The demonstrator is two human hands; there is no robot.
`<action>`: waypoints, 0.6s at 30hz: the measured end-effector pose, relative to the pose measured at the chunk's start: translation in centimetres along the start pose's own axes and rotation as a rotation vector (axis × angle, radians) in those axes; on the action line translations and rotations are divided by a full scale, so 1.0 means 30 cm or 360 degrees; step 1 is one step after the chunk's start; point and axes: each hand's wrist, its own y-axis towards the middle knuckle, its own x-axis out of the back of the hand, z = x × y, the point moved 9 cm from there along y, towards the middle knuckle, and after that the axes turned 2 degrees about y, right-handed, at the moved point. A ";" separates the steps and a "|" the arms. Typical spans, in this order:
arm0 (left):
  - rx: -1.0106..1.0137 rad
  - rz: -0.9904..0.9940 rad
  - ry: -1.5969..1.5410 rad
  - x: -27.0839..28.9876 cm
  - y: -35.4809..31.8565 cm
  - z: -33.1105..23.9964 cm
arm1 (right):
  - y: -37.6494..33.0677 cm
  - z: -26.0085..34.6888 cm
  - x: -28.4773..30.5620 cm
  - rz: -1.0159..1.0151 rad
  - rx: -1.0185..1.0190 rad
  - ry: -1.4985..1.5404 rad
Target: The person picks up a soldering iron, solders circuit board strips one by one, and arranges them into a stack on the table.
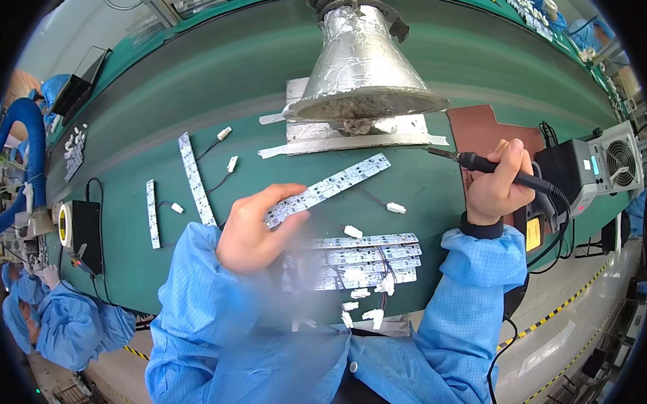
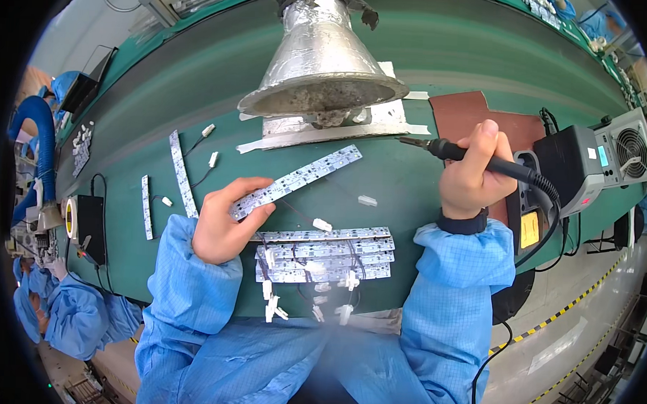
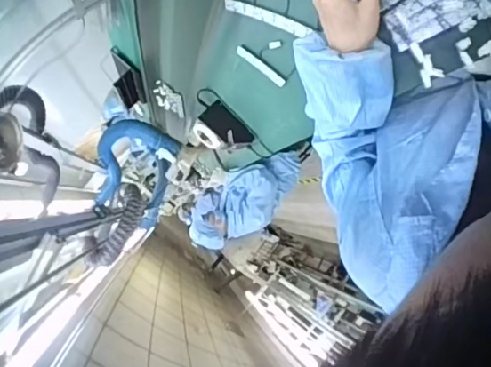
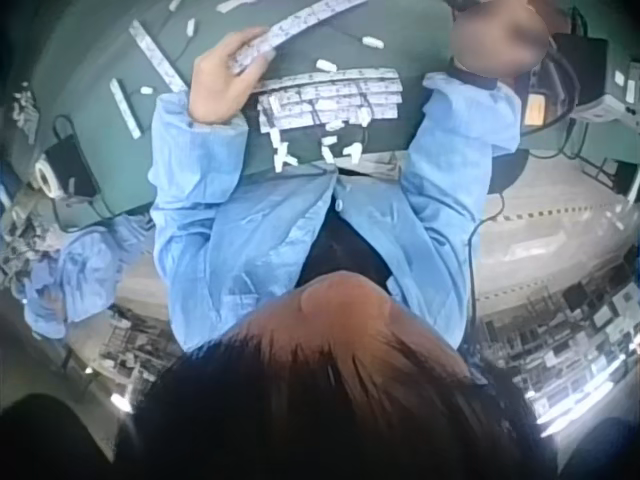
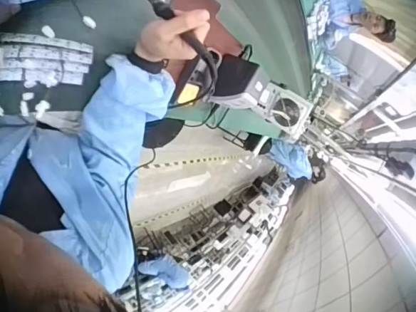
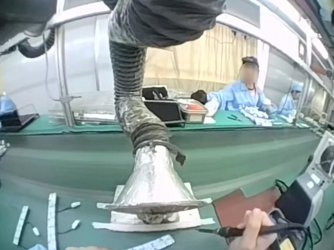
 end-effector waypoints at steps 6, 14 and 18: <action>0.0634 0.0183 -0.0730 0.066 -0.067 0.041 | 0.007 -0.032 0.049 -0.0114 -0.0072 0.0020; 0.0477 -0.0994 -0.0153 0.408 -0.363 0.143 | 0.006 -0.016 0.023 -0.0047 0.0022 0.0055; 0.0609 -0.1189 -0.0394 0.393 -0.353 0.289 | 0.001 -0.013 0.002 0.0001 -0.0045 0.0084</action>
